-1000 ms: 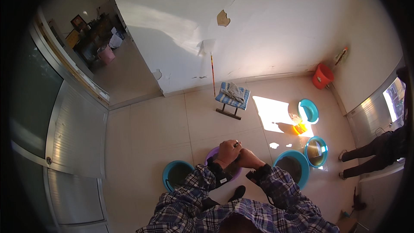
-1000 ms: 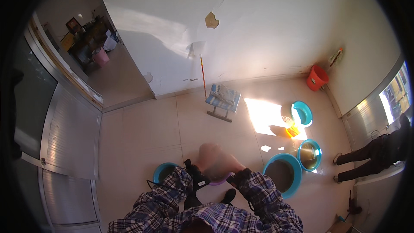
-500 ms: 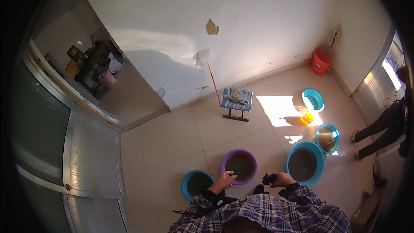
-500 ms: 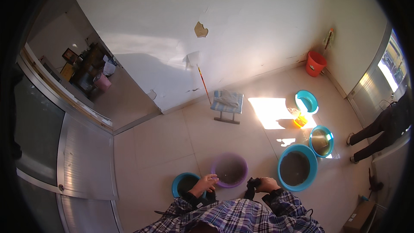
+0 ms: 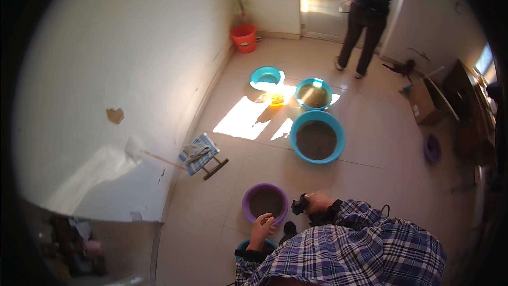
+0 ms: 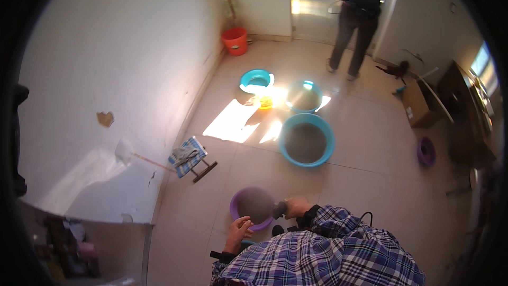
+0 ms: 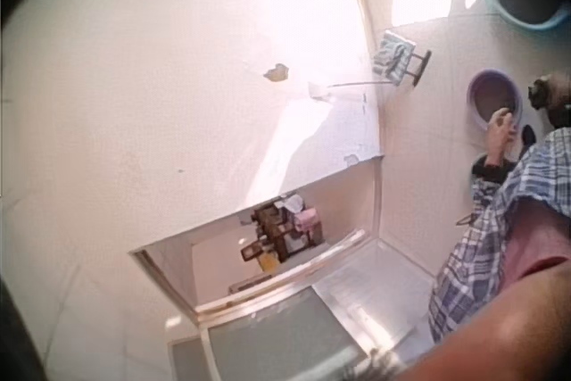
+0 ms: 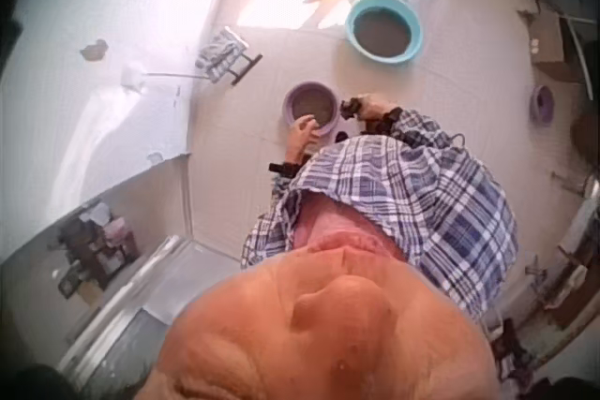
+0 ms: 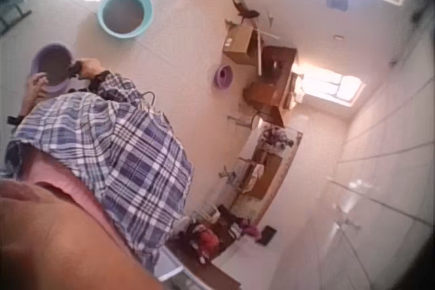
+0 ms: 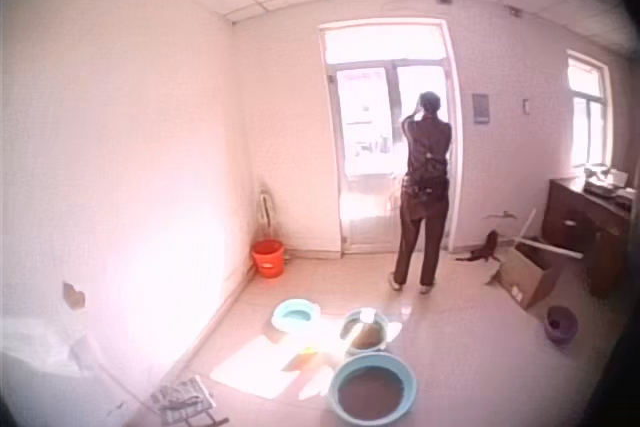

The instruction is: The person wipes a window sill with a cloth, then walks to a room with several basins, rinses the cloth in a purple basin, and wrings it out. Another person is seen cleaning a glass door in the background.

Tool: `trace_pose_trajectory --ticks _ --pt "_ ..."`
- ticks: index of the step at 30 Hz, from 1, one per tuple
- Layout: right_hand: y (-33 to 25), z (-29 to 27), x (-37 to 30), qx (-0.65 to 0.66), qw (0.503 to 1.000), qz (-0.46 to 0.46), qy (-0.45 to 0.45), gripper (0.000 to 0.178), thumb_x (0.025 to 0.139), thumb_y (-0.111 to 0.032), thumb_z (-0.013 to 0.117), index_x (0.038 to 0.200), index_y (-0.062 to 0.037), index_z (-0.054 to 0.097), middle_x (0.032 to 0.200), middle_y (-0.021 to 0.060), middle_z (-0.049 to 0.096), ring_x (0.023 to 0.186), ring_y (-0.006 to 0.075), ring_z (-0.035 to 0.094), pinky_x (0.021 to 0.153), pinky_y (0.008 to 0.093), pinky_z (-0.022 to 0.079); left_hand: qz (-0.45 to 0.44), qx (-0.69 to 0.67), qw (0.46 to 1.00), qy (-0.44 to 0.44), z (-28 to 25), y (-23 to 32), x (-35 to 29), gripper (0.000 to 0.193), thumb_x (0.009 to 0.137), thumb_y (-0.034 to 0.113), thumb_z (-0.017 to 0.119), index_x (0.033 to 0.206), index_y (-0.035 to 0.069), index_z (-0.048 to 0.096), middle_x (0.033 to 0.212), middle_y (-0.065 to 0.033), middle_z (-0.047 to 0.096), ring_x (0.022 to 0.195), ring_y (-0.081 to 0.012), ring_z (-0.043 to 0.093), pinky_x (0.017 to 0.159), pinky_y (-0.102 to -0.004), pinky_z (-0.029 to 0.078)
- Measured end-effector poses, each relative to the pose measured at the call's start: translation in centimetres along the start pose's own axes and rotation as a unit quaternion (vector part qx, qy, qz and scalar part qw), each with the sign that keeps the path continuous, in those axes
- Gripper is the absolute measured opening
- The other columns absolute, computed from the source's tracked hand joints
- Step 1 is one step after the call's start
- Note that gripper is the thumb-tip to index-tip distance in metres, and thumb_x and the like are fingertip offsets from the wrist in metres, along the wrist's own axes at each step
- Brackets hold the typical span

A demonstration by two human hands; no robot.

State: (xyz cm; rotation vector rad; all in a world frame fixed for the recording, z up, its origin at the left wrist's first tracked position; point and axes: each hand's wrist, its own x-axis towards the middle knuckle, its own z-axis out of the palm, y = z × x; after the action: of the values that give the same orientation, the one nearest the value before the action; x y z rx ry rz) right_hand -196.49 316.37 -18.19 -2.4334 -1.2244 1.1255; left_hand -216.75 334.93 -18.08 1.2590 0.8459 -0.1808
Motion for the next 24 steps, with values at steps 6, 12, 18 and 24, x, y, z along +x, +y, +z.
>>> trace_pose_trajectory --ticks 6,12,18,24 --pt "4.9 4.7 -8.6 0.06 0.984 0.163 0.047 0.054 0.059 -0.041 0.073 0.102 -0.0109 0.063 0.091 0.0143 0.067 0.087 0.0319 0.064 0.076 0.0426 0.051 0.004 0.109 0.989 -0.101 2.8 2.8 3.7 0.036 0.09 0.021 0.061 0.119 0.001 0.053 0.094 -0.0074 0.064 0.066 -0.0115 0.061 0.055 -0.023 0.05" --pt "9.5 7.6 -17.2 0.134 0.945 0.264 0.138 0.057 0.06 -0.048 0.074 0.102 -0.0116 0.063 0.091 0.0129 0.068 0.085 0.0323 0.064 0.076 0.0421 0.051 0.019 0.16 0.951 -0.264 12.5 4.0 5.8 0.038 0.088 0.022 0.064 0.119 0.001 0.054 0.095 -0.006 0.063 0.072 -0.0111 0.06 0.058 -0.0225 0.049" --pt "11.0 9.1 -24.1 0.224 0.916 0.276 0.187 0.064 0.065 -0.054 0.072 0.11 -0.0103 0.059 0.096 0.0144 0.067 0.087 0.0324 0.064 0.08 0.0407 0.05 0.035 0.321 0.869 -0.376 24.0 1.3 3.4 0.057 0.086 0.032 0.066 0.131 0.004 0.044 0.105 -0.0108 0.06 0.08 -0.0159 0.06 0.064 -0.0275 0.052" --pt "16.3 11.0 -33.4 0.279 0.893 0.22 0.275 0.063 0.069 -0.052 0.073 0.113 -0.0104 0.056 0.096 0.014 0.067 0.089 0.0331 0.064 0.079 0.041 0.05 0.032 0.347 0.815 -0.462 37.2 -2.8 -2.4 0.067 0.085 0.029 0.069 0.139 0.008 0.035 0.117 -0.0148 0.051 0.095 -0.019 0.058 0.069 -0.0295 0.054"
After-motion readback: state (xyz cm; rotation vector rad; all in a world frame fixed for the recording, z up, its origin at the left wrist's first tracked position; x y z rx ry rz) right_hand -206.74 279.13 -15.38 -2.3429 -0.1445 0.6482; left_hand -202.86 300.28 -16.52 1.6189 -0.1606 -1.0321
